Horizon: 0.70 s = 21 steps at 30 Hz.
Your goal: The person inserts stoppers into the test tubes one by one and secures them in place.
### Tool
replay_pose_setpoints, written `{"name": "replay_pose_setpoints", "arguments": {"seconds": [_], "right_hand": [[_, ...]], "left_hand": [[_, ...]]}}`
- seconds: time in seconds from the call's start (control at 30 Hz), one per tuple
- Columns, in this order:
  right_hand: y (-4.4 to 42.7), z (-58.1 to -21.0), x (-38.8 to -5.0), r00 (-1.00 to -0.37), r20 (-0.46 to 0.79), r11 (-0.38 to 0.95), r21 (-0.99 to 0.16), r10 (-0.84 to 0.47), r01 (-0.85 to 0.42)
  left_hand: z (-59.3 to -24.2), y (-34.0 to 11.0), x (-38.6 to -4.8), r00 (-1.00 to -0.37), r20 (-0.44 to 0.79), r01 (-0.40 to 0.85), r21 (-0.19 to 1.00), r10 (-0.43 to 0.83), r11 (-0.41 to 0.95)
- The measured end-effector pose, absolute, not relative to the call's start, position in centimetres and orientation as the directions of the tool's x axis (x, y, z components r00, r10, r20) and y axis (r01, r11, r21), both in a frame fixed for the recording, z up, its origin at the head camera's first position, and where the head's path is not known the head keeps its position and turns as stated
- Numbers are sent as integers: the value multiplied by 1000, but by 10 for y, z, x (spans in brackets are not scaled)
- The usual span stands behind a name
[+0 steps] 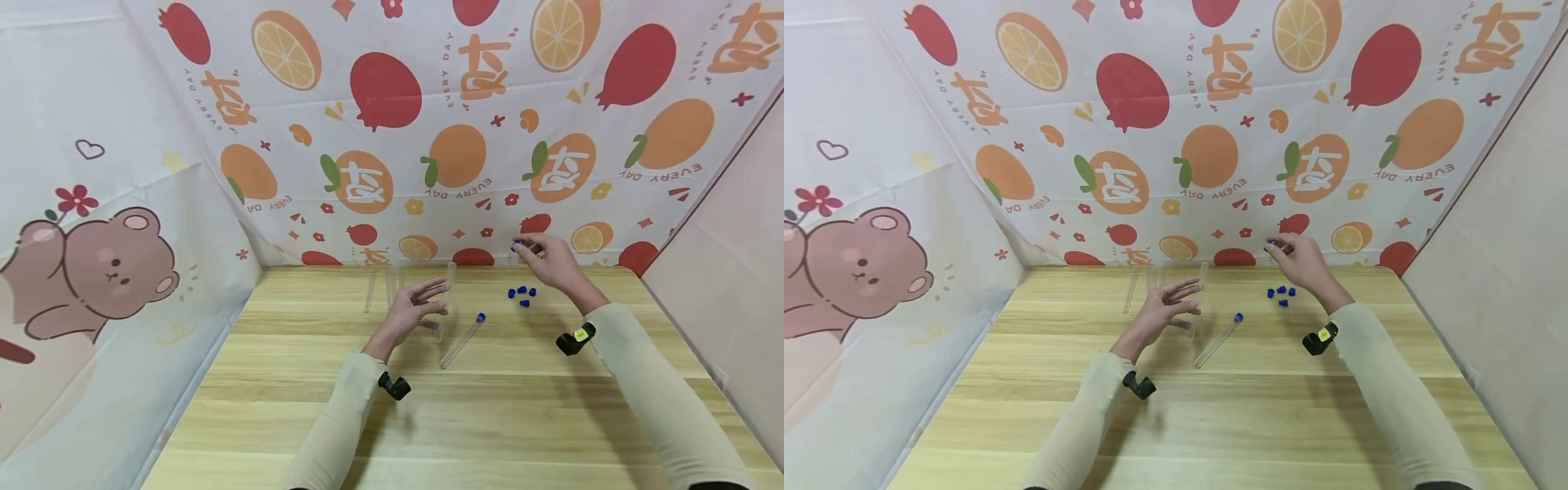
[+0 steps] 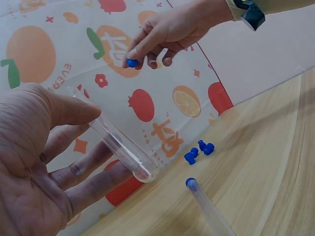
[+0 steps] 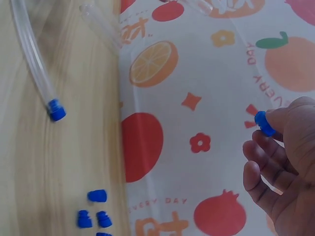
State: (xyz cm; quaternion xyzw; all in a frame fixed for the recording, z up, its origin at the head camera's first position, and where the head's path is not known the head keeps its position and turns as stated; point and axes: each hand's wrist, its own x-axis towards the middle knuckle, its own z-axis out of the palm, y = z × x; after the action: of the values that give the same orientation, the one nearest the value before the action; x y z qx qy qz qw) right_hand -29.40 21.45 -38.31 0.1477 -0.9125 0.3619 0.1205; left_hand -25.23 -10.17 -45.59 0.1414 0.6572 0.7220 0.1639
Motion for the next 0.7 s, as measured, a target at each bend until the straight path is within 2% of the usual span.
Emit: {"name": "replay_pose_setpoints", "arguments": {"seconds": [0.33, 0.7], "right_hand": [[200, -365, -294, -893, 381, 667, -603, -241, -437], [188, -354, -294, -892, 358, 660, -603, -277, -447]], "left_hand": [[-448, -96, -249, -891, 25, 1, 999, 453, -52], [-443, -90, -249, -891, 32, 7, 998, 452, -56]]}}
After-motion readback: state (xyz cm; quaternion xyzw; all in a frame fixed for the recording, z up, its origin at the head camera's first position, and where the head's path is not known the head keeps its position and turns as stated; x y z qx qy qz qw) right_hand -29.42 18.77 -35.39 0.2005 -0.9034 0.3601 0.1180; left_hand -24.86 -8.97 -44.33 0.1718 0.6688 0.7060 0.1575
